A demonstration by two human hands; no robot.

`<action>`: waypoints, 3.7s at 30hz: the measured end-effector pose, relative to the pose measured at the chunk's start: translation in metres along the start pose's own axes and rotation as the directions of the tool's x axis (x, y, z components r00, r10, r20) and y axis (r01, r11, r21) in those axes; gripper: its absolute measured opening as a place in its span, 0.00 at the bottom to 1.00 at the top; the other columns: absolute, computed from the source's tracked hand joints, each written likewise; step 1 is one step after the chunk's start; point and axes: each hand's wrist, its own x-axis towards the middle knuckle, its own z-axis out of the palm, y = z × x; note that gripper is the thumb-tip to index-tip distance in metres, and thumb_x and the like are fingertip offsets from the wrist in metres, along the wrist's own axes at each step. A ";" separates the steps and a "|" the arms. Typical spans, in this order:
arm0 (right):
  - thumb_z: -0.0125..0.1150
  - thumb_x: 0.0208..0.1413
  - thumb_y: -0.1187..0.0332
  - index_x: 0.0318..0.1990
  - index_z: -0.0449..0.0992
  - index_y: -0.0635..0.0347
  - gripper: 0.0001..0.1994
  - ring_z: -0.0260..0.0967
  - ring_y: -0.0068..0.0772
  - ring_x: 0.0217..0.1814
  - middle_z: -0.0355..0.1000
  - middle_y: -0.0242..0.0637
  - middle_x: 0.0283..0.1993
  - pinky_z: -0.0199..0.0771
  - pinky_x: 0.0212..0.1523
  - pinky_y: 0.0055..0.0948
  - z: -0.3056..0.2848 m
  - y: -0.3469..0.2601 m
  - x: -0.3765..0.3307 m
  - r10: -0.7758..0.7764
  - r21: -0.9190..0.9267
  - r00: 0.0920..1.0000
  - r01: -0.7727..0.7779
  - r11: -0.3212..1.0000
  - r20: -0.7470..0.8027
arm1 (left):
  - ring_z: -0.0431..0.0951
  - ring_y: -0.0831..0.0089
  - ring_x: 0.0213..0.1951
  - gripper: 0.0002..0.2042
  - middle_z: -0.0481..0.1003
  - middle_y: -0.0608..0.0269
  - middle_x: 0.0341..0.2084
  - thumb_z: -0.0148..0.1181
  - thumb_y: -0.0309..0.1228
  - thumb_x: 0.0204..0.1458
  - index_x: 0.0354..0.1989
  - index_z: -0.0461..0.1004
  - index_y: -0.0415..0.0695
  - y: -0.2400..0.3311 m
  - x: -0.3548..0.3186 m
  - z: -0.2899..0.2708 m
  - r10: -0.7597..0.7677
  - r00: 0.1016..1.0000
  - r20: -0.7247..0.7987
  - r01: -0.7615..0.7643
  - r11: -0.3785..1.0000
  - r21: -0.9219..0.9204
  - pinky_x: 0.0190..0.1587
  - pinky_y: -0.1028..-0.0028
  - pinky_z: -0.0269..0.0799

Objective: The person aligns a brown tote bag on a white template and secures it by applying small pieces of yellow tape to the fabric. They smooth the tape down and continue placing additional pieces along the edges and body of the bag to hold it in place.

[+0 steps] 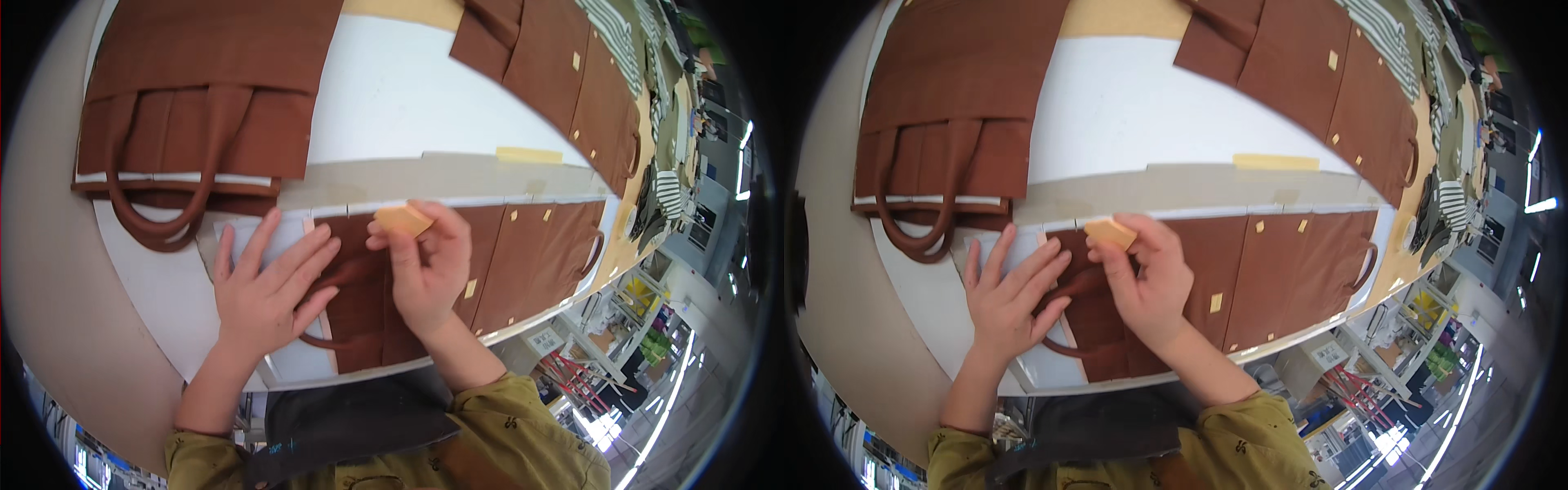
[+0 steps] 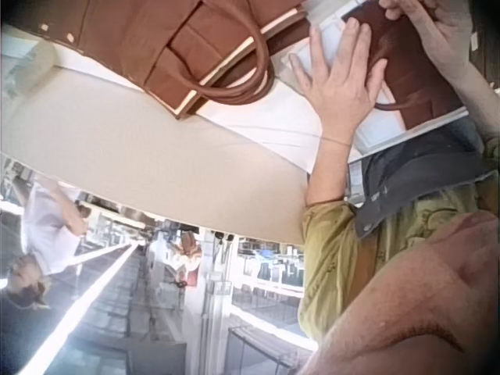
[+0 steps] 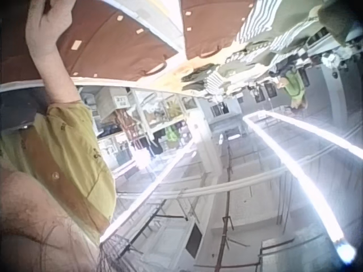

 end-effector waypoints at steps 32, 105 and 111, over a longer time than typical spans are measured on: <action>0.69 0.52 0.73 0.42 0.71 0.53 0.13 0.78 0.37 0.54 0.80 0.32 0.54 0.73 0.50 0.36 -0.091 -0.032 -0.119 -0.248 -0.317 0.678 0.594 0.739 0.692 | 0.70 0.64 0.65 0.21 0.73 0.70 0.62 0.57 0.43 0.59 0.61 0.74 0.55 0.059 -0.186 0.021 0.110 0.993 0.037 -0.113 0.991 0.070 0.71 0.57 0.52; 0.63 0.61 0.70 0.39 0.65 0.51 0.10 0.74 0.31 0.63 0.79 0.31 0.56 0.50 0.70 0.43 -0.106 -0.005 -0.193 -0.208 -0.651 0.819 0.556 0.516 0.534 | 0.68 0.70 0.66 0.35 0.71 0.75 0.63 0.66 0.54 0.47 0.64 0.69 0.59 0.034 -0.144 0.017 0.372 0.908 0.194 -0.359 0.928 -0.103 0.71 0.56 0.56; 0.62 0.62 0.69 0.38 0.64 0.51 0.09 0.74 0.31 0.63 0.80 0.32 0.56 0.50 0.70 0.43 -0.105 -0.004 -0.193 -0.234 -0.649 0.813 0.571 0.503 0.534 | 0.71 0.63 0.63 0.37 0.76 0.67 0.58 0.67 0.59 0.45 0.61 0.70 0.50 0.031 -0.147 0.020 0.376 0.920 0.108 -0.368 0.926 -0.084 0.69 0.56 0.58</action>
